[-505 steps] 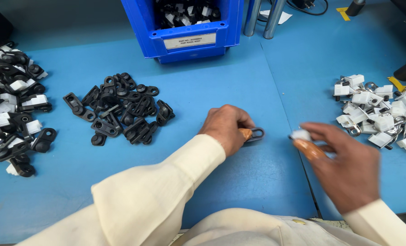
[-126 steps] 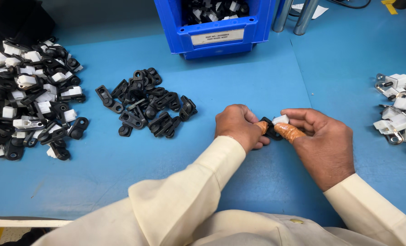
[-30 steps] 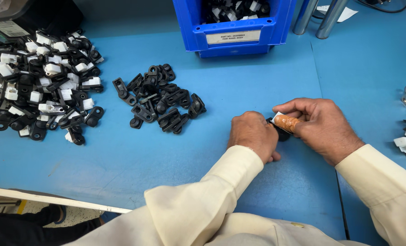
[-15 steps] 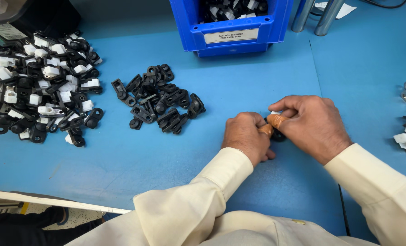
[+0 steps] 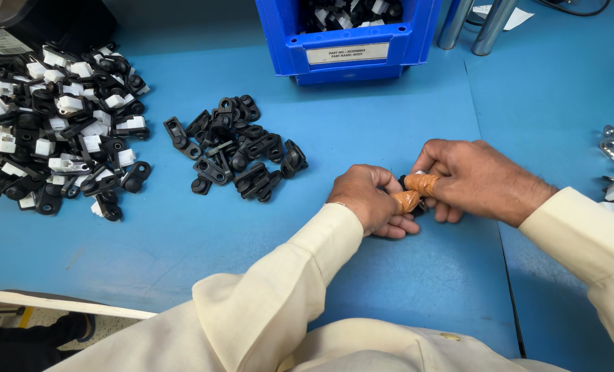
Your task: The person sits at a factory workbench assembling small latch components. They repeatedly pick a black plastic bracket, insert a white plastic piece, press a metal pin into place by hand, and set the finished assembly onto a pile, working through many parts one at a time.
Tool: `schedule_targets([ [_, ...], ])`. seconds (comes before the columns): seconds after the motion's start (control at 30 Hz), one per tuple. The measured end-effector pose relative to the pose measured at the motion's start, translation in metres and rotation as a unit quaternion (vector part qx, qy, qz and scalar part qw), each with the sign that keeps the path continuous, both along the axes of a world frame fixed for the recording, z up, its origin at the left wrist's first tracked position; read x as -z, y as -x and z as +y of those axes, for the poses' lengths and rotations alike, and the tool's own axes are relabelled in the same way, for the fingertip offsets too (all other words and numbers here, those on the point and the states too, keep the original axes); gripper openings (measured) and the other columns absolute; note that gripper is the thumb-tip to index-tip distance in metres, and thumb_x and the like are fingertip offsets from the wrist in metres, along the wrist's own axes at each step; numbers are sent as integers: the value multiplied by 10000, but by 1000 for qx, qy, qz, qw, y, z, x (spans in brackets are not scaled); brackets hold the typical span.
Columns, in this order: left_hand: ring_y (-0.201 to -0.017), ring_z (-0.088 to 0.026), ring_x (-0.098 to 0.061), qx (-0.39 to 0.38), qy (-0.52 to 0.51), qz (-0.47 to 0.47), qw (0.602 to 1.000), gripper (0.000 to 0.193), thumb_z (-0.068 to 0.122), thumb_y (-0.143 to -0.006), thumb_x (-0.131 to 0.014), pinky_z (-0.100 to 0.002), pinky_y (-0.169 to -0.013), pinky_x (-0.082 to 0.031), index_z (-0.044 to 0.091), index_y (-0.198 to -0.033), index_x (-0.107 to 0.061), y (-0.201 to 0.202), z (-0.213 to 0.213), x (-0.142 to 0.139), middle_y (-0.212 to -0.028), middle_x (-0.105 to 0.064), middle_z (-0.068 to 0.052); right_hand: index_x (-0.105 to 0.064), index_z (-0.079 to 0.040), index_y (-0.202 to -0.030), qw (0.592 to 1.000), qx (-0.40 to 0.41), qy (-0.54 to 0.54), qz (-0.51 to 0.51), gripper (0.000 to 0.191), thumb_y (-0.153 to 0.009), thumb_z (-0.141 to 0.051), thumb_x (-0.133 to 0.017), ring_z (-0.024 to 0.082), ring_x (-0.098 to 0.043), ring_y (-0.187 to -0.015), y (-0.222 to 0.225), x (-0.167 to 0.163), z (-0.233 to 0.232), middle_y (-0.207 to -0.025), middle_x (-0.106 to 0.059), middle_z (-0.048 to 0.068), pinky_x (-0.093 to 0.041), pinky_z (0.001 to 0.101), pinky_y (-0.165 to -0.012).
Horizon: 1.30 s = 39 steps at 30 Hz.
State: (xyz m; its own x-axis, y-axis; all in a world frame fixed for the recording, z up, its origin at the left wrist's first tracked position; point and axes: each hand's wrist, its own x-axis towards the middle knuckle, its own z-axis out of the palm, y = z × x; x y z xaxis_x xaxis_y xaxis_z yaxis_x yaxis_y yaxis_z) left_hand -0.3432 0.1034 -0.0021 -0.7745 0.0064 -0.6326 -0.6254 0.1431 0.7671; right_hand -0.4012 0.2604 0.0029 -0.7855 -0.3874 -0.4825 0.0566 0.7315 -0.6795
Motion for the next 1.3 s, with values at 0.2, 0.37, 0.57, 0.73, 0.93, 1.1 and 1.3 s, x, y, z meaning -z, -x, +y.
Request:
schedule_targets([
  [0.2,-807,-273,-790,-15,1,-6,1000,131,101,-968,-645,-338,-651,-669,-26,-940,-636,-4,3,2,-963,-766,-196,-678,1,-982,995,92,23,18,228,-983,-225,-651,198,-637,-512,-24,-5,-8,-669,-688,123,-518,355,-470],
  [0.37,-835,-264,-791,45,-6,5,999,133,116,-965,-640,-348,-699,-681,-16,-979,-631,-2,-3,5,-949,-760,-183,-657,10,-1009,978,199,50,47,209,-983,-198,-664,216,-656,-513,-45,-3,-17,-685,-703,148,-544,360,-459],
  [0.57,-868,-259,-786,0,-17,-24,1000,158,97,-947,-682,-334,-701,-671,-28,-1007,-607,-7,-8,10,-961,-748,-165,-633,-23,-1060,979,158,79,103,206,-920,-169,-672,174,-674,-521,-53,2,-16,-688,-725,114,-536,323,-441],
  [0.73,-852,-242,-786,-100,-145,-21,984,146,78,-964,-625,-298,-680,-671,-27,-1064,-636,-25,-14,13,-960,-754,-175,-646,-51,-1001,914,292,255,-116,353,-911,-391,-673,102,-590,-605,-50,13,-3,-780,-673,17,-430,235,-440],
  [0.93,-817,-231,-781,-79,-126,5,989,183,76,-954,-643,-292,-658,-670,-50,-1086,-648,-29,-11,7,-944,-760,-182,-653,-63,-919,902,274,245,-226,331,-900,-389,-710,55,-466,-552,-36,24,4,-738,-622,12,-277,201,-391],
  [1.1,-764,-245,-771,-53,-119,18,991,181,57,-940,-694,-305,-624,-649,-58,-1067,-634,-23,-9,3,-919,-745,-184,-668,-56,-902,880,286,250,-284,285,-916,-341,-668,48,-458,-540,-26,29,12,-714,-627,-2,-247,192,-389],
  [1.3,-747,-252,-789,-139,-99,21,985,146,-41,-936,-561,-308,-610,-676,-65,-1043,-657,-26,0,10,-913,-762,-193,-669,-23,-968,871,357,317,-113,212,-912,9,-467,98,-512,-568,-48,39,-10,-772,-645,37,-382,255,-463],
])
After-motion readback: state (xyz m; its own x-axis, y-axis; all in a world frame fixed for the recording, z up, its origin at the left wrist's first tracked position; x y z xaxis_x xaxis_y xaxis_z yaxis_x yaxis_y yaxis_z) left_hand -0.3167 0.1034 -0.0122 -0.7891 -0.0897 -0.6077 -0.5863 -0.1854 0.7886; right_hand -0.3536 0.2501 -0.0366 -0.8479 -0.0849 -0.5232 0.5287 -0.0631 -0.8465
